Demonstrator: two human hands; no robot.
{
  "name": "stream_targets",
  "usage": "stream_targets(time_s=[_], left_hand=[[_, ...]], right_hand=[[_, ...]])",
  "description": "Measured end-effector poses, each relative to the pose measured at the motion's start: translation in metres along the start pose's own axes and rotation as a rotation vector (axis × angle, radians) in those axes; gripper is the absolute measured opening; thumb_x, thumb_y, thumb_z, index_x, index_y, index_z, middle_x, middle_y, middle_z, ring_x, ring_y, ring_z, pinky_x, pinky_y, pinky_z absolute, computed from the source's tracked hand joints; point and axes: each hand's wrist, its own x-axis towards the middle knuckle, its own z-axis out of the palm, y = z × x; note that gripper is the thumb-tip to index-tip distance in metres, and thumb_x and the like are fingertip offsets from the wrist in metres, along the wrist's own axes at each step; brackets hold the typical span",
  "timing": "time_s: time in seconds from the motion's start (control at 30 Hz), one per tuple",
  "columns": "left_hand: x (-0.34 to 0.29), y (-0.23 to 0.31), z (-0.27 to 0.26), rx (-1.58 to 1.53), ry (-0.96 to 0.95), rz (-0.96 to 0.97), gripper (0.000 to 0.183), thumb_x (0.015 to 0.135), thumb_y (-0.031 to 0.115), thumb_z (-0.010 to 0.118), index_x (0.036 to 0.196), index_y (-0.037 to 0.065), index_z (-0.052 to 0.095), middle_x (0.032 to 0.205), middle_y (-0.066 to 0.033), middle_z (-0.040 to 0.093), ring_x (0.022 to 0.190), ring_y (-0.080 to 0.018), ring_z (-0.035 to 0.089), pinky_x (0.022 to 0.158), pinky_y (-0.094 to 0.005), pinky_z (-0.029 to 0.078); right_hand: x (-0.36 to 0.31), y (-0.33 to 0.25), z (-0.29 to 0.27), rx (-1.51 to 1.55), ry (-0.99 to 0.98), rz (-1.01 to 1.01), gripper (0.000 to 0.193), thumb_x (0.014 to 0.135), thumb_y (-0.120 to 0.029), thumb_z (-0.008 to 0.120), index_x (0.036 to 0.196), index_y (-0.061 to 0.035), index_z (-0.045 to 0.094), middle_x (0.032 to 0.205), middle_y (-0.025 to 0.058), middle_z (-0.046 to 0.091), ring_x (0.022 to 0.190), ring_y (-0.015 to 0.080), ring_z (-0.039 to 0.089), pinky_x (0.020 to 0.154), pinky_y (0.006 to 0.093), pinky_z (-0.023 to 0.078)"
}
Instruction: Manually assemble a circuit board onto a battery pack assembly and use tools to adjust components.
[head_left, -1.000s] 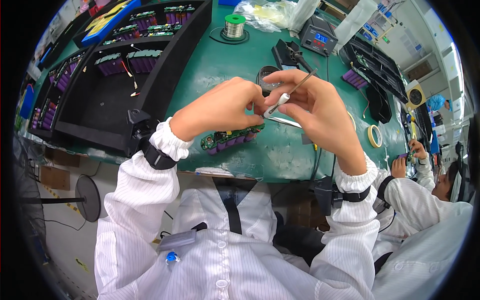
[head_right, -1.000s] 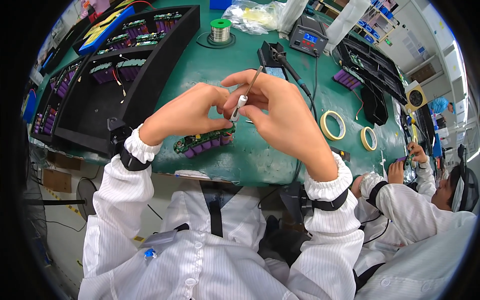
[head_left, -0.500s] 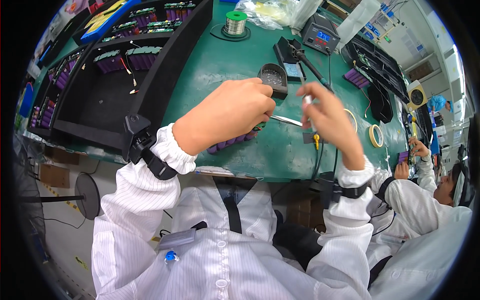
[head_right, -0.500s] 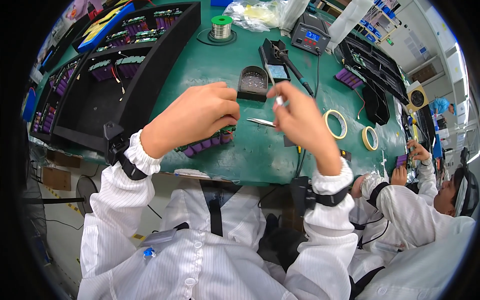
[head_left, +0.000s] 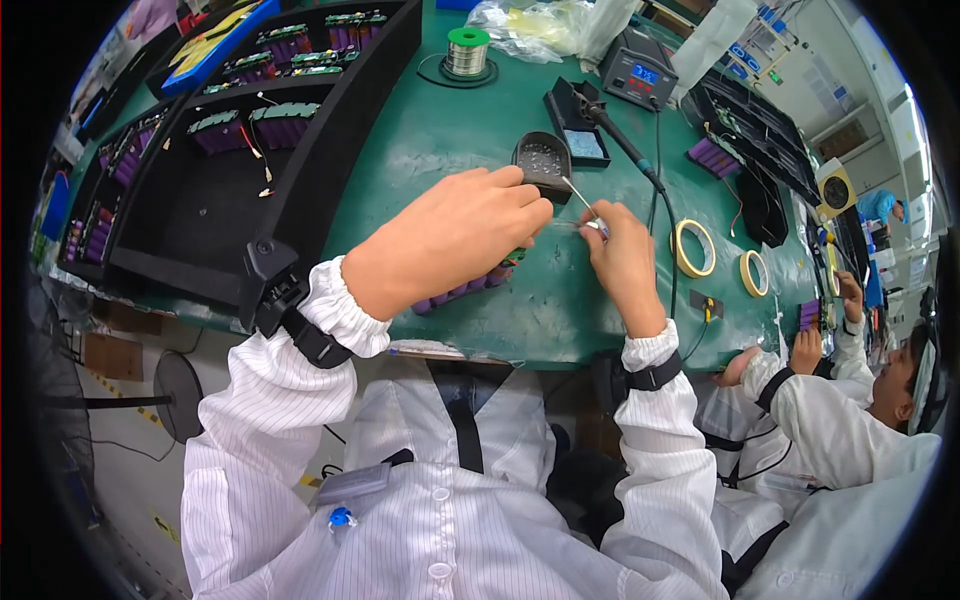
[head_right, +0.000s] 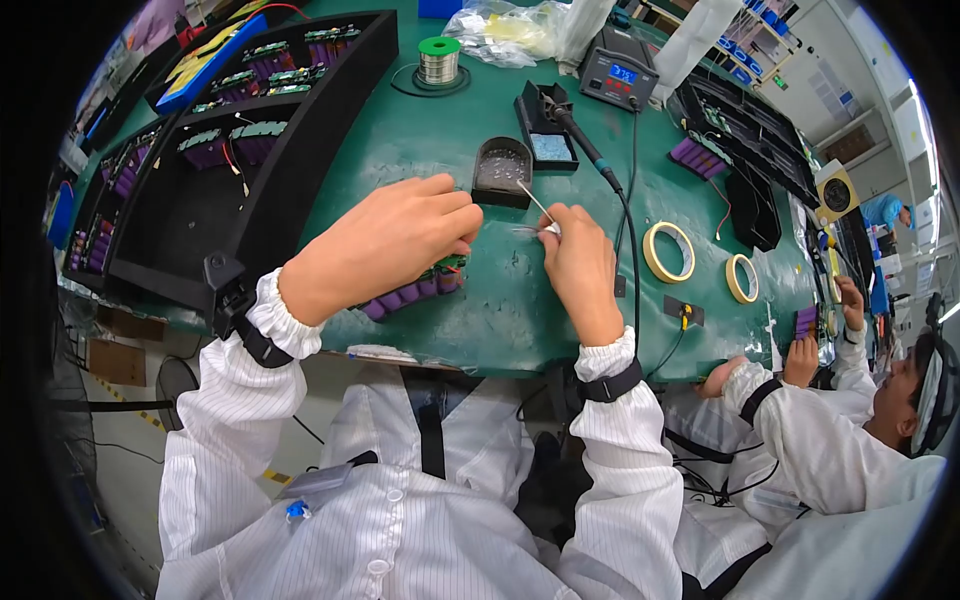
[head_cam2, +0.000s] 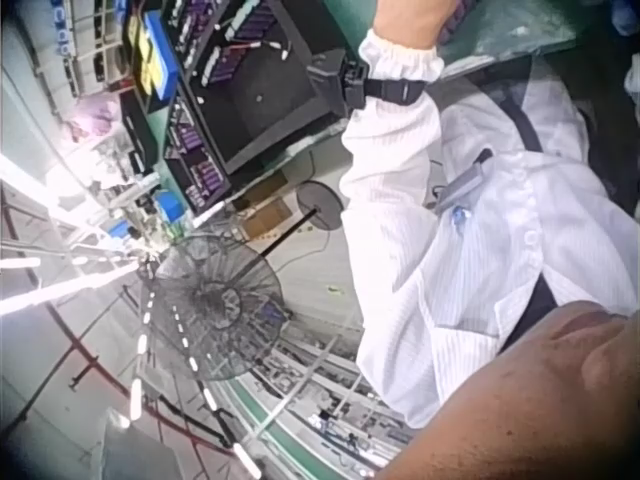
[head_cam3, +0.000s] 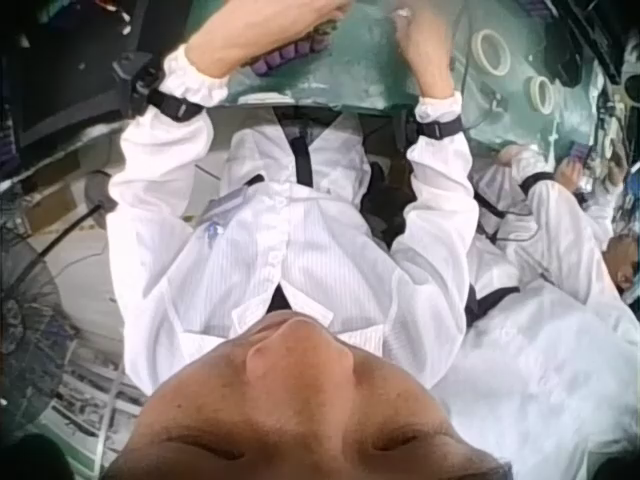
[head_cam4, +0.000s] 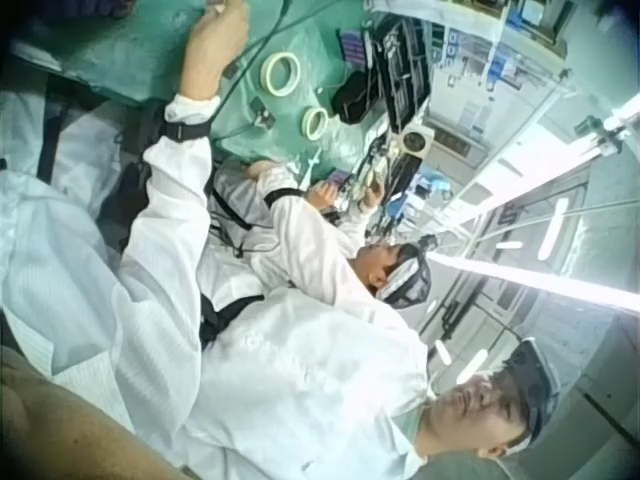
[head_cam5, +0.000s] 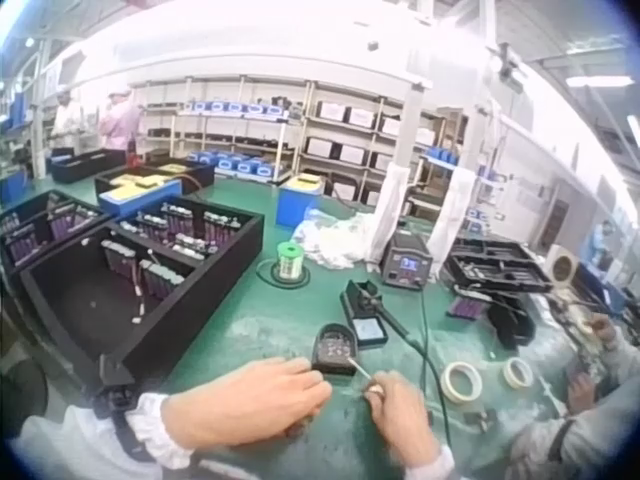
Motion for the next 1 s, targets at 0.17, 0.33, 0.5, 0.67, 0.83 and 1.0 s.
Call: stream_targets(time_s=[0.17, 0.33, 0.5, 0.67, 0.83, 1.0], left_hand=[[0.001, 0.001, -0.008, -0.011, -0.078, 0.013, 0.015, 0.083, 0.012, 0.073, 0.082, 0.005, 0.06, 0.082, -0.0043, 0.061, 0.084, -0.0248, 0.057, 0.075, -0.0368, 0.051], [0.004, 0.003, -0.014, 0.031, -0.123, 0.046, 0.014, 0.079, 0.01, 0.074, 0.082, 0.004, 0.061, 0.082, -0.0044, 0.06, 0.085, -0.0245, 0.057, 0.076, -0.0354, 0.052], [0.008, 0.005, -0.012, 0.171, -0.115, 0.124, 0.012, 0.078, 0.011, 0.067, 0.085, 0.006, 0.059, 0.087, -0.0038, 0.057, 0.089, -0.0218, 0.057, 0.079, -0.0323, 0.051], [0.01, 0.012, -0.017, 0.315, -0.203, 0.165, 0.013, 0.08, 0.013, 0.066, 0.088, 0.007, 0.057, 0.088, -0.0027, 0.056, 0.09, -0.0191, 0.057, 0.079, -0.0303, 0.05], [0.011, 0.009, -0.016, 0.328, -0.214, 0.193, 0.014, 0.081, 0.015, 0.066, 0.089, 0.007, 0.056, 0.089, -0.0027, 0.055, 0.09, -0.0183, 0.056, 0.079, -0.0302, 0.049], [0.012, 0.012, -0.015, 0.379, -0.214, 0.211, 0.014, 0.085, 0.016, 0.063, 0.089, 0.006, 0.054, 0.091, -0.0036, 0.052, 0.088, -0.0179, 0.054, 0.078, -0.0301, 0.046]], right_hand=[[-0.006, 0.004, 0.002, -0.014, -0.009, 0.102, 0.023, 0.084, -0.011, 0.073, 0.106, -0.0073, 0.068, 0.08, 0.0155, 0.065, 0.076, 0.0358, 0.067, 0.068, 0.0453, 0.051], [-0.027, -0.015, 0.006, 0.219, -0.003, 0.245, 0.03, 0.083, -0.01, 0.071, 0.113, -0.0068, 0.067, 0.069, 0.0103, 0.058, 0.061, 0.0292, 0.06, 0.059, 0.0427, 0.047], [-0.051, -0.023, 0.023, 0.306, 0.174, 0.176, 0.026, 0.084, -0.003, 0.071, 0.11, -0.0056, 0.068, 0.062, 0.0025, 0.05, 0.052, 0.0128, 0.045, 0.051, 0.0304, 0.039], [-0.059, -0.025, 0.022, 0.32, 0.212, 0.216, 0.034, 0.082, -0.001, 0.069, 0.116, -0.0071, 0.069, 0.076, 0.0069, 0.058, 0.058, 0.0199, 0.054, 0.055, 0.0326, 0.043], [-0.06, -0.024, 0.027, 0.289, 0.261, 0.083, 0.037, 0.081, -0.001, 0.07, 0.117, -0.0073, 0.071, 0.088, 0.0096, 0.064, 0.071, 0.0253, 0.06, 0.062, 0.0366, 0.049], [-0.063, -0.018, 0.029, 0.129, 0.212, -0.038, 0.037, 0.078, -0.001, 0.072, 0.115, -0.0073, 0.071, 0.094, 0.0101, 0.064, 0.091, 0.0286, 0.062, 0.075, 0.0401, 0.05]])
